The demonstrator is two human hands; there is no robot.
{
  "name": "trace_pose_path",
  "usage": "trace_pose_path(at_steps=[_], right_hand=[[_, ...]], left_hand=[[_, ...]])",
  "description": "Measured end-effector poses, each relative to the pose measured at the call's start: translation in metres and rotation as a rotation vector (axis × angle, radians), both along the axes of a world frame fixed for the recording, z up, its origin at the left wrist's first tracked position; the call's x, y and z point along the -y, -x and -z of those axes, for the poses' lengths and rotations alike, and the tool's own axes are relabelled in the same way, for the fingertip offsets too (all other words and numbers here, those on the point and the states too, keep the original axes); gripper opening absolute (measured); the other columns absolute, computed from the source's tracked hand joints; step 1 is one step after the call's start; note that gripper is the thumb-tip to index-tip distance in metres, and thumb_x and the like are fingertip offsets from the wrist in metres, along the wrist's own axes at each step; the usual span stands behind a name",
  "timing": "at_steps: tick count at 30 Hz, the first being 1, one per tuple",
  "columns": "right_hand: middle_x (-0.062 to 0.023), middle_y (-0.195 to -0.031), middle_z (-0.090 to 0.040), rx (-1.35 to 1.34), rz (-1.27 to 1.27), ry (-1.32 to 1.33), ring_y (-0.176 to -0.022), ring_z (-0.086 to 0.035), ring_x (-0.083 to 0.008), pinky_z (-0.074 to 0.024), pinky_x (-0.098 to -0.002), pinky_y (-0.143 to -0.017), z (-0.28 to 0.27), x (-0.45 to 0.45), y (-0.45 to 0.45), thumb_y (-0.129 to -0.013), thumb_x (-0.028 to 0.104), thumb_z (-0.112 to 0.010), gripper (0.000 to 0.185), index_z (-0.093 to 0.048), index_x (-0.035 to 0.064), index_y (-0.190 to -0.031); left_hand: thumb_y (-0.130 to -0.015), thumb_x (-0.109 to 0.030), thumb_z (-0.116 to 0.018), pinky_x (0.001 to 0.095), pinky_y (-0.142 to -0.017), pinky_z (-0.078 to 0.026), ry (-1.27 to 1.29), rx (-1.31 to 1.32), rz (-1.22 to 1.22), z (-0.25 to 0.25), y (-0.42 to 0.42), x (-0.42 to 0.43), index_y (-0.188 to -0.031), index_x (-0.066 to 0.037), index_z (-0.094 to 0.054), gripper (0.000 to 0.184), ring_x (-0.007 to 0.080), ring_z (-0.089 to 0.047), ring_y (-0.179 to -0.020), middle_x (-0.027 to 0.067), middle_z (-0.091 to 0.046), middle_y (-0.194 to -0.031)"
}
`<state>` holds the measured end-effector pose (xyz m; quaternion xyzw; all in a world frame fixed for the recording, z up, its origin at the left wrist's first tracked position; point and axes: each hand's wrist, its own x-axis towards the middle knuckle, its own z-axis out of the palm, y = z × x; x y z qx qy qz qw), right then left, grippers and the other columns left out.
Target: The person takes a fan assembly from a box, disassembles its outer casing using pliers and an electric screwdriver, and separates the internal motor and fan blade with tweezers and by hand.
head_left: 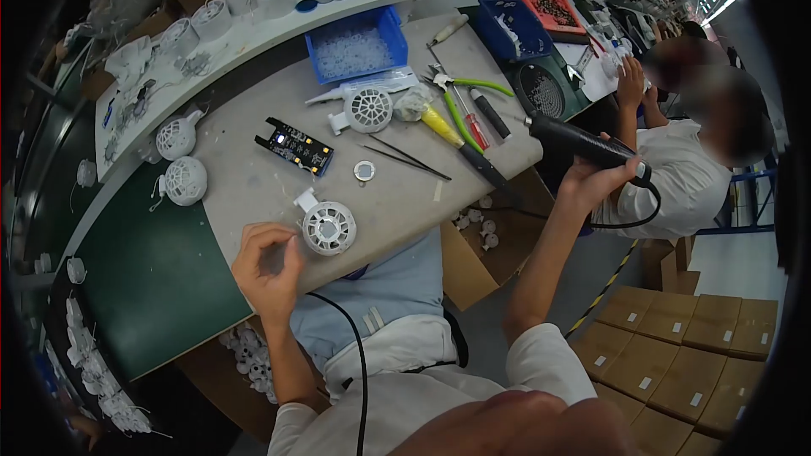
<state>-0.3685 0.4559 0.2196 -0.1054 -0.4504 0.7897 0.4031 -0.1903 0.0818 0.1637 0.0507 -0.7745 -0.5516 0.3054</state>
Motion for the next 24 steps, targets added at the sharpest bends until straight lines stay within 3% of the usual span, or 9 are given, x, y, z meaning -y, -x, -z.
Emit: trace_pose_path(at_steps=[3,4,5,8,16,21,24], right_hand=[[-0.0098,-0.093,-0.064,0.074,-0.158,-0.013,-0.077,-0.065,-0.0186,-0.0522,-0.0300,-0.065,0.026,-0.018,0.015,-0.093,0.055,-0.054,0.048,-0.051,0.0084,-0.106],[-0.0108,-0.096,-0.065,0.017,-0.192,0.022,-0.082,-0.067,-0.0205,-0.0559,-0.0310,-0.068,0.031,-0.015,0.019,-0.093,0.043,-0.060,0.041,-0.054,0.0052,-0.105],[-0.0108,-0.096,-0.065,0.011,-0.185,0.023,-0.082,-0.067,-0.0205,-0.0559,-0.0310,-0.068,0.036,-0.010,0.024,-0.093,0.043,-0.060,0.041,-0.054,0.0052,-0.105],[-0.0141,-0.102,-0.065,0.042,-0.136,0.060,-0.087,-0.069,-0.0245,-0.0605,-0.0342,-0.078,0.047,-0.002,0.035,-0.090,0.025,-0.068,0.035,-0.056,-0.0029,-0.106],[-0.0147,-0.105,-0.064,0.154,-0.232,0.079,-0.093,-0.068,-0.0277,-0.0610,-0.0371,-0.081,0.072,-0.002,0.035,-0.091,0.028,-0.066,0.036,-0.056,-0.0007,-0.111],[-0.0184,-0.113,-0.061,0.138,-0.564,0.278,-0.098,-0.067,-0.0306,-0.0579,-0.0360,-0.081,0.055,0.007,0.017,-0.092,0.041,-0.061,0.046,-0.056,-0.0006,-0.113],[-0.0154,-0.109,-0.064,0.177,-0.495,0.211,-0.097,-0.067,-0.0272,-0.0568,-0.0332,-0.079,0.060,0.011,0.022,-0.092,0.041,-0.062,0.045,-0.057,0.0006,-0.113]], left_hand=[[-0.077,0.008,-0.066,0.0285,-0.077,-0.047,-0.055,0.039,-0.031,0.003,-0.003,0.001,-0.088,0.003,-0.062,0.013,0.0187,-0.059,-0.083,0.0100,-0.064,-0.087],[-0.077,0.008,-0.066,0.0285,-0.077,-0.047,-0.053,0.030,-0.024,0.004,-0.003,0.001,-0.088,0.003,-0.062,0.013,0.0187,-0.059,-0.083,0.0100,-0.064,-0.087],[-0.078,0.008,-0.066,0.0283,-0.077,-0.047,-0.084,0.037,-0.032,0.006,-0.003,0.001,-0.088,0.003,-0.062,0.012,0.0181,-0.059,-0.083,0.0103,-0.064,-0.088],[-0.079,0.007,-0.065,0.0277,-0.078,-0.047,-0.158,0.058,-0.034,0.009,-0.005,0.002,-0.089,0.004,-0.062,0.011,0.0172,-0.059,-0.084,0.0106,-0.064,-0.090],[-0.081,0.008,-0.064,0.0264,-0.079,-0.046,-0.240,0.110,-0.018,0.008,-0.006,0.003,-0.089,0.004,-0.061,0.009,0.0158,-0.058,-0.085,0.0103,-0.063,-0.093],[-0.083,0.008,-0.063,0.0252,-0.079,-0.045,-0.230,0.105,-0.014,0.011,-0.007,0.004,-0.091,0.004,-0.061,0.009,0.0149,-0.057,-0.085,0.0095,-0.062,-0.093],[-0.083,0.008,-0.064,0.0249,-0.079,-0.044,-0.254,0.085,-0.016,0.011,-0.006,0.002,-0.091,0.004,-0.061,0.009,0.0145,-0.056,-0.085,0.0091,-0.062,-0.093]])
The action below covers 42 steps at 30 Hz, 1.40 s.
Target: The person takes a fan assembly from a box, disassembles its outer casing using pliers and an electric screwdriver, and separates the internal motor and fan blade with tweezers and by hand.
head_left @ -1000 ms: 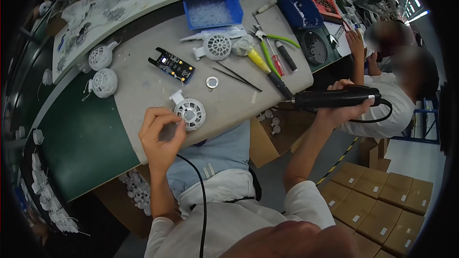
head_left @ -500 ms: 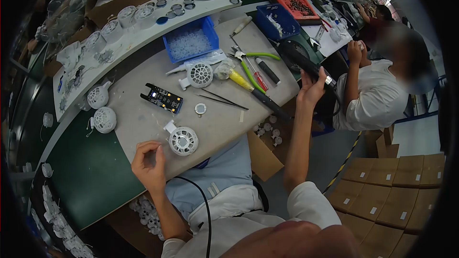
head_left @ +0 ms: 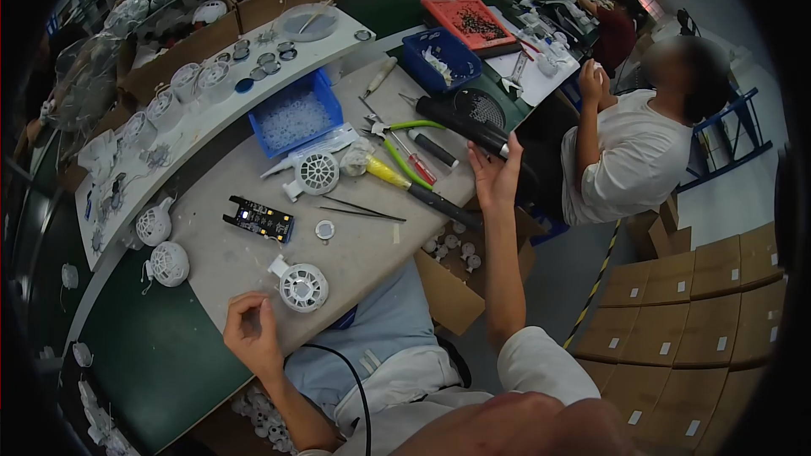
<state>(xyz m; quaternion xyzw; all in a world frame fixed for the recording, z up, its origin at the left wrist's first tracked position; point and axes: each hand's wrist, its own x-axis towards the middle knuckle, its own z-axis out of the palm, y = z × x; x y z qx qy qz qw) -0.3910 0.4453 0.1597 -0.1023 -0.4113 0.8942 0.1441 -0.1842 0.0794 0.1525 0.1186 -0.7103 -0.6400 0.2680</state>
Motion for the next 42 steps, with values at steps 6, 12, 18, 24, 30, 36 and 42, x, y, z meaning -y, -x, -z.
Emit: trace_pose_path(at_steps=[6,12,18,24,30,36,42], right_hand=[[-0.0139,-0.102,-0.066,0.079,0.009,0.000,-0.096,-0.067,-0.0240,-0.0566,-0.0259,-0.082,0.003,-0.001,0.010,-0.093,0.031,-0.065,0.039,-0.055,-0.0008,-0.114],[-0.0188,-0.108,-0.064,0.139,-0.057,-0.111,-0.100,-0.066,-0.0286,-0.0574,-0.0281,-0.084,0.014,-0.004,0.014,-0.093,0.029,-0.064,0.042,-0.053,-0.0043,-0.115],[-0.0294,-0.122,-0.055,0.102,-0.155,0.262,-0.107,-0.062,-0.0365,-0.0553,-0.0349,-0.094,0.004,-0.004,0.011,-0.098,0.040,-0.050,0.062,-0.044,-0.0147,-0.126],[-0.0318,-0.118,-0.058,0.204,-0.279,0.256,-0.101,-0.065,-0.0309,-0.0577,-0.0310,-0.089,0.012,-0.025,0.014,-0.099,0.048,-0.049,0.070,-0.047,-0.0184,-0.121],[-0.0333,-0.119,-0.056,0.236,-0.294,0.438,-0.100,-0.066,-0.0275,-0.0597,-0.0263,-0.082,0.007,-0.021,0.024,-0.100,0.043,-0.049,0.065,-0.045,-0.0179,-0.123],[-0.0318,-0.116,-0.059,0.213,-0.282,0.338,-0.094,-0.067,-0.0262,-0.0595,-0.0250,-0.080,0.005,-0.012,0.019,-0.100,0.044,-0.050,0.064,-0.047,-0.0166,-0.122],[-0.0221,-0.101,-0.067,0.369,-0.365,0.134,-0.076,-0.067,-0.0206,-0.0590,-0.0262,-0.068,0.009,-0.027,0.016,-0.098,0.053,-0.048,0.069,-0.054,-0.0144,-0.115]], left_hand=[[-0.083,0.008,-0.063,0.0249,-0.080,-0.044,-0.018,-0.004,0.006,0.000,-0.001,0.001,-0.091,0.004,-0.060,0.009,0.0140,-0.056,-0.084,0.0087,-0.061,-0.092],[-0.083,0.008,-0.063,0.0249,-0.079,-0.044,-0.023,-0.005,0.013,-0.002,0.000,0.001,-0.091,0.004,-0.060,0.009,0.0141,-0.056,-0.084,0.0093,-0.061,-0.092],[-0.083,0.008,-0.063,0.0251,-0.079,-0.045,-0.034,0.008,0.014,0.002,-0.001,0.003,-0.091,0.004,-0.060,0.009,0.0143,-0.056,-0.084,0.0097,-0.061,-0.093],[-0.083,0.007,-0.064,0.0253,-0.078,-0.045,-0.020,-0.004,0.005,0.003,-0.001,0.003,-0.089,0.004,-0.060,0.008,0.0144,-0.057,-0.083,0.0093,-0.062,-0.091],[-0.082,0.007,-0.065,0.0257,-0.078,-0.046,-0.059,0.012,-0.004,0.006,-0.001,0.002,-0.088,0.004,-0.060,0.009,0.0143,-0.058,-0.083,0.0091,-0.062,-0.090],[-0.082,0.007,-0.065,0.0258,-0.077,-0.047,-0.091,0.015,-0.001,0.008,-0.003,0.004,-0.087,0.004,-0.061,0.008,0.0136,-0.058,-0.081,0.0082,-0.063,-0.088],[-0.080,0.005,-0.067,0.0256,-0.074,-0.046,-0.034,-0.026,-0.011,0.004,-0.001,0.002,-0.086,0.003,-0.062,0.008,0.0131,-0.058,-0.080,0.0075,-0.063,-0.086]])
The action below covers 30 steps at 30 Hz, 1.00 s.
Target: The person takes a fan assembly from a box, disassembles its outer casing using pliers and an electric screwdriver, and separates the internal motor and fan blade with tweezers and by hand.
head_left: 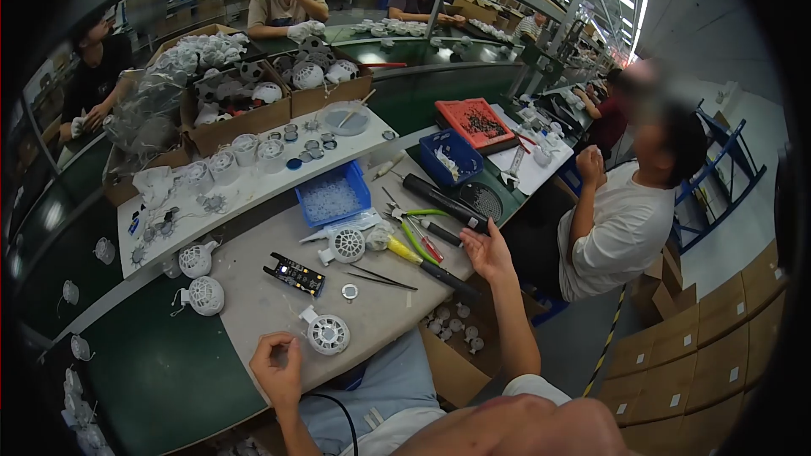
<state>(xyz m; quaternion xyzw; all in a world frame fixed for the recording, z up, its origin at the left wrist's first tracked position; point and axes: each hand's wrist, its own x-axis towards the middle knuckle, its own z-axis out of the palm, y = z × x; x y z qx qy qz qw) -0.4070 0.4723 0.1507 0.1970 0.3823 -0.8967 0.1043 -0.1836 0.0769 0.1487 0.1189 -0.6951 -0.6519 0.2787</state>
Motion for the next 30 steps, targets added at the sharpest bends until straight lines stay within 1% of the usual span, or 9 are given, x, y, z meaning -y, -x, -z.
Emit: trace_pose_path(at_steps=[3,5,7,8,10,14,19,22,30], right_hand=[[-0.0185,-0.092,-0.069,-0.054,-0.089,-0.206,-0.073,-0.067,-0.0181,-0.0559,-0.0260,-0.061,-0.001,-0.002,-0.006,-0.099,0.054,-0.046,0.066,-0.060,-0.0106,-0.108],[-0.0166,-0.087,-0.069,-0.194,-0.109,-0.589,-0.067,-0.064,-0.0149,-0.0506,-0.0241,-0.055,-0.008,-0.001,-0.013,-0.100,0.047,-0.049,0.055,-0.063,-0.0058,-0.100],[-0.0136,-0.087,-0.067,-0.328,0.038,-1.059,-0.072,-0.062,-0.0185,-0.0494,-0.0297,-0.060,-0.019,0.013,-0.018,-0.095,0.035,-0.062,0.036,-0.064,-0.0010,-0.094],[-0.0136,-0.087,-0.067,-0.368,0.022,-1.061,-0.072,-0.062,-0.0185,-0.0494,-0.0297,-0.060,-0.023,0.020,-0.021,-0.095,0.035,-0.062,0.036,-0.064,-0.0010,-0.094],[-0.0128,-0.096,-0.062,-0.917,0.351,-1.903,-0.090,-0.058,-0.0274,-0.0482,-0.0382,-0.076,-0.029,0.030,-0.026,-0.083,0.022,-0.074,0.027,-0.063,0.0024,-0.099],[-0.0149,-0.115,-0.054,-0.901,0.203,-1.943,-0.110,-0.047,-0.0365,-0.0393,-0.0444,-0.095,-0.031,0.026,-0.019,-0.075,0.022,-0.078,0.044,-0.061,0.0047,-0.112],[-0.0144,-0.116,-0.054,-0.905,0.231,-1.980,-0.112,-0.047,-0.0355,-0.0372,-0.0456,-0.097,-0.027,0.028,-0.012,-0.075,0.022,-0.077,0.045,-0.060,0.0044,-0.113],[-0.0146,-0.118,-0.053,-0.902,0.203,-1.963,-0.114,-0.047,-0.0353,-0.0363,-0.0463,-0.097,-0.025,0.029,-0.012,-0.075,0.021,-0.077,0.046,-0.060,0.0045,-0.114],[-0.0149,-0.119,-0.053,-0.831,0.132,-2.040,-0.115,-0.048,-0.0351,-0.0366,-0.0452,-0.096,-0.022,0.026,-0.002,-0.072,0.018,-0.077,0.058,-0.055,0.0071,-0.124]], left_hand=[[-0.078,0.003,-0.069,0.0257,-0.072,-0.046,-0.002,0.025,-0.013,0.000,-0.001,0.000,-0.084,0.002,-0.064,0.008,0.0135,-0.059,-0.079,0.0076,-0.064,-0.084],[-0.077,0.002,-0.070,0.0262,-0.071,-0.047,0.008,0.015,-0.039,-0.003,-0.001,0.000,-0.084,0.001,-0.065,0.008,0.0137,-0.059,-0.077,0.0076,-0.065,-0.083],[-0.077,0.001,-0.071,0.0266,-0.070,-0.047,0.008,-0.002,-0.061,-0.002,0.000,-0.001,-0.083,0.001,-0.066,0.007,0.0140,-0.060,-0.076,0.0076,-0.066,-0.082],[-0.076,0.000,-0.071,0.0271,-0.069,-0.047,0.018,0.018,-0.055,0.000,0.000,0.000,-0.083,0.000,-0.067,0.008,0.0143,-0.060,-0.074,0.0074,-0.067,-0.081],[-0.076,-0.002,-0.072,0.0276,-0.067,-0.047,0.025,0.019,-0.074,0.003,0.000,0.000,-0.082,-0.001,-0.068,0.008,0.0146,-0.060,-0.072,0.0073,-0.068,-0.080],[-0.074,-0.004,-0.074,0.0283,-0.065,-0.048,0.113,0.015,-0.075,0.004,0.000,0.002,-0.082,-0.002,-0.068,0.010,0.0159,-0.061,-0.069,0.0084,-0.068,-0.080],[-0.074,-0.006,-0.074,0.0288,-0.065,-0.048,0.129,0.018,-0.060,0.002,-0.001,0.002,-0.083,-0.002,-0.069,0.011,0.0170,-0.062,-0.069,0.0098,-0.069,-0.081],[-0.076,-0.005,-0.074,0.0257,-0.065,-0.048,0.147,0.023,-0.061,0.000,-0.001,0.001,-0.083,-0.001,-0.069,0.010,0.0104,-0.059,-0.069,0.0062,-0.069,-0.079],[-0.074,-0.006,-0.074,0.0292,-0.064,-0.049,0.163,0.014,-0.062,-0.001,-0.001,0.001,-0.083,-0.002,-0.069,0.011,0.0173,-0.062,-0.068,0.0097,-0.069,-0.080]])
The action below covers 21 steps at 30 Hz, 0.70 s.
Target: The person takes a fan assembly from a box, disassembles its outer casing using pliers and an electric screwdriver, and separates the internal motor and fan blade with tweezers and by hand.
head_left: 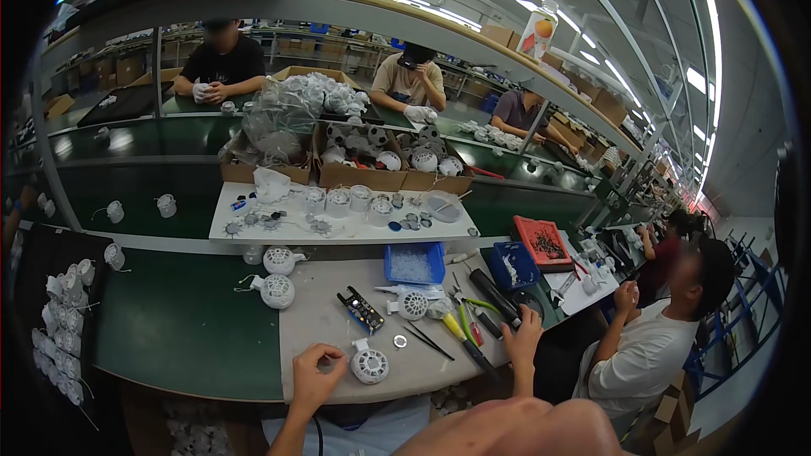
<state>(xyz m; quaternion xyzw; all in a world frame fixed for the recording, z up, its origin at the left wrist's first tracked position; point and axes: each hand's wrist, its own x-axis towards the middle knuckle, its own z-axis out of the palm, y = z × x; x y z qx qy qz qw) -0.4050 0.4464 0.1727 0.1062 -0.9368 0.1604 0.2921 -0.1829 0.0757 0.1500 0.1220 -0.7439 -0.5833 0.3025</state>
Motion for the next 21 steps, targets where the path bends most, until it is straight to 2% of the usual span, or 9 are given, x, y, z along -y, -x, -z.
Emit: trace_pose_path(at_steps=[3,11,21], right_hand=[[-0.0156,-0.120,-0.053,0.024,-0.003,0.026,-0.116,-0.048,-0.0356,-0.0361,-0.0457,-0.097,0.002,0.001,0.003,-0.071,0.018,-0.076,0.061,-0.052,0.0065,-0.127],[-0.0168,-0.123,-0.052,-0.032,-0.086,-0.014,-0.119,-0.047,-0.0369,-0.0355,-0.0459,-0.100,-0.010,0.013,0.001,-0.072,0.016,-0.075,0.059,-0.053,0.0052,-0.126],[-0.0170,-0.125,-0.051,0.034,-0.104,-0.053,-0.118,-0.047,-0.0379,-0.0363,-0.0457,-0.100,-0.012,0.010,0.014,-0.074,0.010,-0.074,0.057,-0.053,0.0057,-0.128]], left_hand=[[-0.075,-0.006,-0.074,0.0292,-0.064,-0.049,-0.018,0.002,0.004,-0.003,0.000,-0.001,-0.083,-0.002,-0.069,0.011,0.0174,-0.062,-0.068,0.0096,-0.069,-0.080],[-0.075,-0.007,-0.074,0.0291,-0.065,-0.049,-0.010,0.021,0.006,-0.004,0.000,-0.001,-0.083,-0.002,-0.069,0.011,0.0177,-0.062,-0.069,0.0098,-0.068,-0.080],[-0.076,-0.005,-0.073,0.0282,-0.067,-0.048,-0.021,0.025,0.019,-0.003,-0.001,0.000,-0.084,-0.001,-0.067,0.011,0.0177,-0.061,-0.071,0.0091,-0.067,-0.081]])
